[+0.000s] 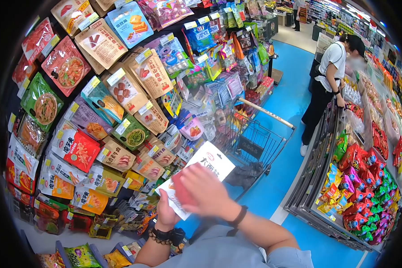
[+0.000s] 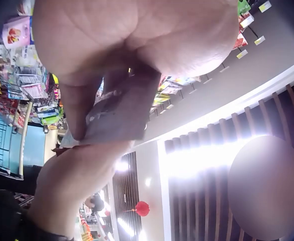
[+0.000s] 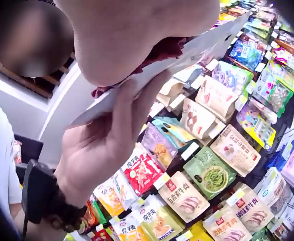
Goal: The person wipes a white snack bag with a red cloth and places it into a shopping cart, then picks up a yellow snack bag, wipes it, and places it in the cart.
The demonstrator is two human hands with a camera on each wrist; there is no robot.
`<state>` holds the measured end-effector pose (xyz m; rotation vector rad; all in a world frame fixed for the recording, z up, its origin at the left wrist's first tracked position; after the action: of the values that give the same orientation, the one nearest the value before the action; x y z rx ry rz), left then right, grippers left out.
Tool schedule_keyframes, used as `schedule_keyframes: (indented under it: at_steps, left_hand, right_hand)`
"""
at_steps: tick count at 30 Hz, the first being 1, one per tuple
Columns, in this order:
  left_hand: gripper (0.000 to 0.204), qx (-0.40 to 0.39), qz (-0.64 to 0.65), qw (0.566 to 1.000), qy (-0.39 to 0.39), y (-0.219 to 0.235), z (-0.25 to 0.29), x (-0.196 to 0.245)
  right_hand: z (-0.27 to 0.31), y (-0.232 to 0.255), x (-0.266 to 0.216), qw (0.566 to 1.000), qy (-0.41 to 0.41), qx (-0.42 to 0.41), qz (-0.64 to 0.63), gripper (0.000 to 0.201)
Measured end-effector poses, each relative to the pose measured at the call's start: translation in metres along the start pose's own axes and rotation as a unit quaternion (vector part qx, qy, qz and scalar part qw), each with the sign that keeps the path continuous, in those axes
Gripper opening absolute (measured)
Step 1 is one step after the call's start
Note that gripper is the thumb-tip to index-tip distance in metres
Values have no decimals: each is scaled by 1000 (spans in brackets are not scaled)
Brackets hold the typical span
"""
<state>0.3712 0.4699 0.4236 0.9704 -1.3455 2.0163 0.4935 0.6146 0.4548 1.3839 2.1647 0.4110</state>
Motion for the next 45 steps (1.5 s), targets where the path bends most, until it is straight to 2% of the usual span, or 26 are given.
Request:
schedule_keyframes:
  at_steps: [1, 4, 7, 8, 9, 11, 14, 17, 18, 19, 20, 21, 22, 23, 24, 26, 29, 31, 35, 39, 40, 42, 44, 45]
  left_hand:
    - [85, 27, -9, 1000, 7, 0, 4, 0]
    - [85, -23, 9, 1000, -1, -2, 7, -2]
    - [84, 3, 14, 1000, -14, 7, 4, -11]
    - [82, 7, 1, 1000, -23, -4, 3, -3]
    - [81, 47, 4, 999, 20, 10, 7, -11]
    - [80, 54, -30, 998, 4, 3, 11, -2]
    - [79, 22, -2, 1000, -13, 2, 9, 0]
    - [80, 25, -4, 1000, 4, 9, 15, -1]
    - [80, 39, -3, 999, -7, 8, 17, 1]
    - [80, 41, -1, 999, -14, 6, 20, 4]
    - [80, 43, 1, 999, -21, 4, 22, 8]
    - [80, 45, 3, 999, -29, 3, 22, 10]
    - [75, 41, 33, 998, -29, 4, 20, 9]
    - [71, 35, 62, 997, -31, 7, 17, 9]
    - [67, 31, 92, 995, -28, 8, 15, 7]
    - [57, 48, 36, 998, -29, 7, 8, 4]
    - [52, 60, -12, 998, -28, -15, -1, 11]
    - [53, 58, -48, 996, -50, -27, -10, 17]
    - [60, 31, 4, 998, -54, -30, -20, 19]
    - [63, 4, -6, 1000, -29, -31, -25, 16]
    - [65, 2, -14, 1000, -21, -30, -26, 14]
    - [66, 0, -21, 1000, -20, -29, -27, 15]
    - [58, 20, -25, 999, -37, -29, -25, 17]
    - [54, 30, -27, 998, -45, -29, -24, 19]
  right_hand:
    - [4, -2, 8, 998, -56, 11, 3, 80]
    - [26, -8, 32, 978, -205, 34, 12, 84]
    - [16, -17, 0, 994, -83, 69, -4, 81]
    - [16, -26, -9, 998, -35, 12, -51, 87]
    - [12, -26, -26, 999, -6, -27, -34, 90]
    - [16, -28, -28, 999, 29, -32, -9, 88]
    - [20, -14, 1, 999, -14, 40, 5, 75]
    - [26, 3, 33, 984, -145, 94, 45, 58]
    - [40, 2, 47, 943, -282, 156, -79, 49]
    - [59, -2, 61, 865, -409, 211, -200, 41]
    - [82, -3, 75, 816, -474, 241, -227, 42]
    - [94, -6, 82, 744, -499, 294, -334, 50]
    - [107, -9, 89, 653, -521, 351, -424, 58]
    - [103, -13, 89, 559, -486, 421, -523, 63]
    - [101, -16, 81, 530, -488, 410, -560, 65]
    - [95, -19, 58, 466, -488, 391, -627, 70]
    - [77, -19, 36, 400, -458, 403, -684, 73]
    - [63, -8, 29, 403, -415, 398, -712, 77]
    - [42, 2, 21, 403, -365, 375, -751, 78]
    - [46, -19, 14, 398, -395, 348, -751, 76]
    - [44, -28, 14, 441, -410, 343, -721, 75]
    - [38, -21, 10, 442, -401, 338, -727, 76]
    - [40, -15, 17, 432, -390, 335, -741, 77]
    - [39, -8, 21, 442, -384, 348, -732, 78]
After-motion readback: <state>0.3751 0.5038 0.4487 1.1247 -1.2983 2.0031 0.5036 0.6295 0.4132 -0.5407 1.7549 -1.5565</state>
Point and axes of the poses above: each hand's wrist, its own z-axis away from the middle knuckle, its own y-axis out of the back of the hand, x = y × z, the point moved 3 cm from there along -z, towards the middle knuckle, and after that the axes turned 12 degrees about y, right-handed, at the moved point
